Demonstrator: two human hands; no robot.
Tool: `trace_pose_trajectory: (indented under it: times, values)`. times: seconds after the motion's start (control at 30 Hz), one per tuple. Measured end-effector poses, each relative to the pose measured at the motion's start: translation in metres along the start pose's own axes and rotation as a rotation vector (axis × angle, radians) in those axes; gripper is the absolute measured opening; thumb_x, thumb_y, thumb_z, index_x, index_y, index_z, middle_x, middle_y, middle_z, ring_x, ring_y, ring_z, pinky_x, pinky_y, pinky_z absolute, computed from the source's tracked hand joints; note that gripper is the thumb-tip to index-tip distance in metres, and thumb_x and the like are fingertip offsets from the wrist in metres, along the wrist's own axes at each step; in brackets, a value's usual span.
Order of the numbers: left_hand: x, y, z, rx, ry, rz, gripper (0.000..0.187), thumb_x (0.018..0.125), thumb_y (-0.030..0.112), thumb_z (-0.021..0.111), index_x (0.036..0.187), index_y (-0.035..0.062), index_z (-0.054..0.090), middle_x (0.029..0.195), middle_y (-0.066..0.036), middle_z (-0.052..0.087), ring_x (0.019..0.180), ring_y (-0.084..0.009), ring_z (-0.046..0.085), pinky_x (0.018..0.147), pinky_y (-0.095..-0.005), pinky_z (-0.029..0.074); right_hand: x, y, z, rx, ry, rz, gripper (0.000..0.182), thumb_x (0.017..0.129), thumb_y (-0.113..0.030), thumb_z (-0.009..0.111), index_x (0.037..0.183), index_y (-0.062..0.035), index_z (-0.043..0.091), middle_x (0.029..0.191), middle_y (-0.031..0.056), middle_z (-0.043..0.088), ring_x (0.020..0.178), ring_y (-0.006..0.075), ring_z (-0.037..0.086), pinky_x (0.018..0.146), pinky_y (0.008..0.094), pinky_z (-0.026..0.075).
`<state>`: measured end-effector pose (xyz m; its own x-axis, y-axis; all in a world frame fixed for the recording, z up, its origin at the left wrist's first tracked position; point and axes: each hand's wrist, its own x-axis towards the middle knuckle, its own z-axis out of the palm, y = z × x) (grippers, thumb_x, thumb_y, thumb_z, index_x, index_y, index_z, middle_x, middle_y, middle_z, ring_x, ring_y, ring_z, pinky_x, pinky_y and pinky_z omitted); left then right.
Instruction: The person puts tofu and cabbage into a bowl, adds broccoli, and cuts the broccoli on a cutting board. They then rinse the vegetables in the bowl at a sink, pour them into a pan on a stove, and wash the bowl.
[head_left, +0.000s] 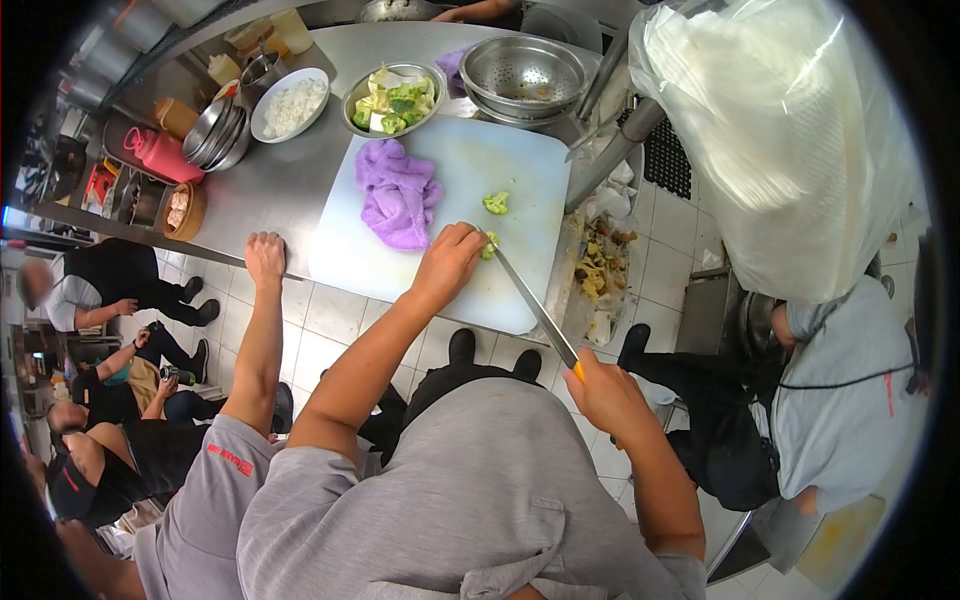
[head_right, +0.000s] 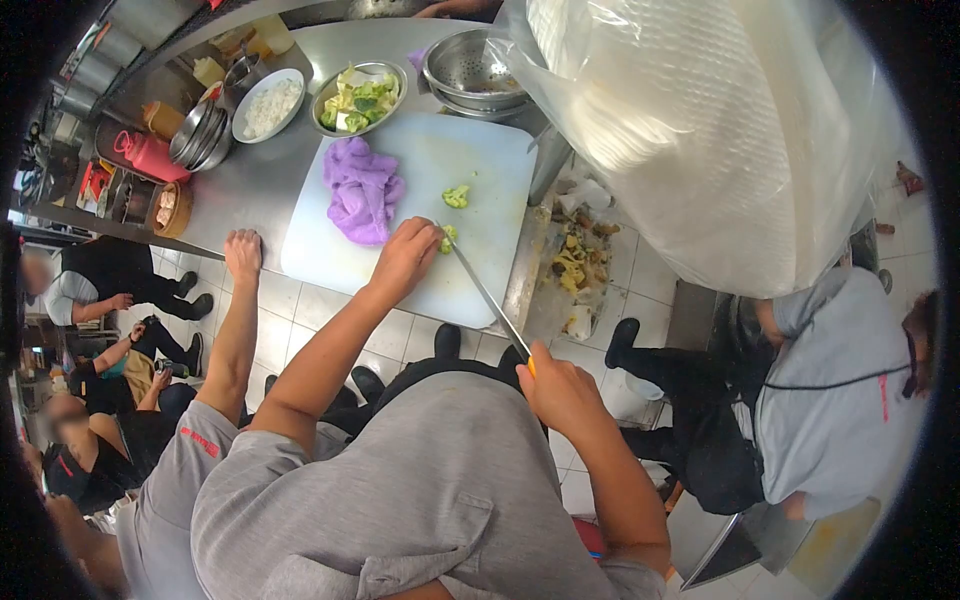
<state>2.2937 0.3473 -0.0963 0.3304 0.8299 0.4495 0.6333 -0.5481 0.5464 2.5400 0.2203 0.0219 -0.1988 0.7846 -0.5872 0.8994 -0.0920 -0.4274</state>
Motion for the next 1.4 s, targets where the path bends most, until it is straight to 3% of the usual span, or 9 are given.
trace_pose_trajectory:
  times: [0.2,0.37,0.5,0.6,0.73,0.97,1.1,1.27,1.4]
  values:
    - [-0.005,-0.005,0.0,-0.05,-0.019,-0.049,0.016,0.075,-0.002,0.06,0.089,0.0035,0.056,0.089,-0.01,0.054,0.085,-0.029,0.054,0.073,-0.037,0.046,0.031,0.017,0.028,0.043,-0.007,-0.075,0.032,0.09,-0.028,0.051,0.101,0.0013,0.042,0.073,0.0222,0.059,0.07,0.0407,0.059,0.061,0.0466,0.046]
    - [-0.009,0.004,-0.008,0.032,-0.052,-0.111,0.037,0.073,0.007,0.066,0.108,0.0066,0.054,0.107,-0.013,0.052,0.093,-0.0315,0.054,0.08,-0.038,0.046,0.009,0.027,0.011,0.244,0.02,0.028,0.034,0.089,-0.032,0.052,0.102,-0.0006,0.046,0.076,0.0228,0.061,0.068,0.0369,0.062,0.06,0.0433,0.049]
    - [-0.003,0.01,-0.004,0.122,-0.215,-0.13,0.066,0.071,0.011,0.07,0.131,0.01,0.042,0.13,-0.019,0.04,0.095,-0.0348,0.056,0.084,-0.039,0.047,0.001,0.036,0.006,0.642,-0.08,0.177,0.031,0.089,-0.031,0.053,0.099,-0.0024,0.047,0.063,0.0114,0.055,0.045,0.0192,0.055,0.043,0.0311,0.044]
    - [0.023,0.013,-0.005,-0.019,-0.255,-0.283,0.068,0.073,0.013,0.068,0.134,0.013,0.039,0.135,-0.02,0.035,0.098,-0.0368,0.057,0.084,-0.041,0.047,0.026,0.056,0.035,0.931,-0.109,0.148,0.024,0.09,-0.028,0.052,0.094,-0.0047,0.047,0.057,0.0032,0.048,0.038,0.0122,0.046,0.037,0.0265,0.04]
    - [0.041,-0.004,0.009,-0.014,-0.371,-0.302,0.055,0.077,0.021,0.065,0.129,0.0136,0.046,0.132,-0.022,0.039,0.102,-0.038,0.056,0.086,-0.0398,0.047,0.054,0.044,0.044,1.027,-0.204,0.032,0.024,0.09,-0.027,0.053,0.092,-0.0037,0.046,0.057,0.0041,0.047,0.038,0.0125,0.045,0.036,0.0263,0.037]
    - [0.066,-0.025,-0.013,-0.042,0.072,-0.224,0.045,0.078,0.018,0.062,0.121,0.0108,0.051,0.123,-0.022,0.045,0.097,-0.0397,0.057,0.083,-0.0422,0.049,0.069,-0.025,0.006,0.751,-0.036,-0.076,0.026,0.089,-0.026,0.053,0.093,-0.0009,0.047,0.059,0.0055,0.052,0.038,0.0135,0.048,0.038,0.0269,0.039]
    - [0.118,-0.068,-0.065,0.182,0.224,-0.214,0.04,0.078,0.016,0.06,0.117,0.0085,0.053,0.122,-0.023,0.046,0.095,-0.0402,0.057,0.08,-0.0441,0.049,0.076,-0.063,-0.019,0.665,0.02,-0.116,0.043,0.088,-0.029,0.054,0.116,0.0022,0.044,0.059,0.0057,0.053,0.044,0.0141,0.053,0.045,0.029,0.042]
    - [0.146,-0.16,-0.099,0.375,0.136,-0.166,0.038,0.078,0.023,0.063,0.112,0.0069,0.057,0.121,-0.022,0.049,0.102,-0.038,0.055,0.086,-0.0426,0.046,0.062,-0.032,0.016,0.648,-0.098,-0.137,0.051,0.087,-0.027,0.055,0.126,0.0022,0.038,0.061,0.0041,0.052,0.044,0.0118,0.05,0.047,0.0263,0.043]
    - [0.134,-0.154,-0.141,0.319,0.189,-0.335,0.042,0.076,0.029,0.066,0.111,0.0064,0.061,0.114,-0.021,0.056,0.105,-0.0322,0.056,0.087,-0.04,0.045,0.039,0.014,0.053,0.917,-0.349,-0.096,0.054,0.088,-0.023,0.056,0.135,-0.0058,0.036,0.074,0.0041,0.054,0.053,0.0098,0.052,0.05,0.0241,0.045]
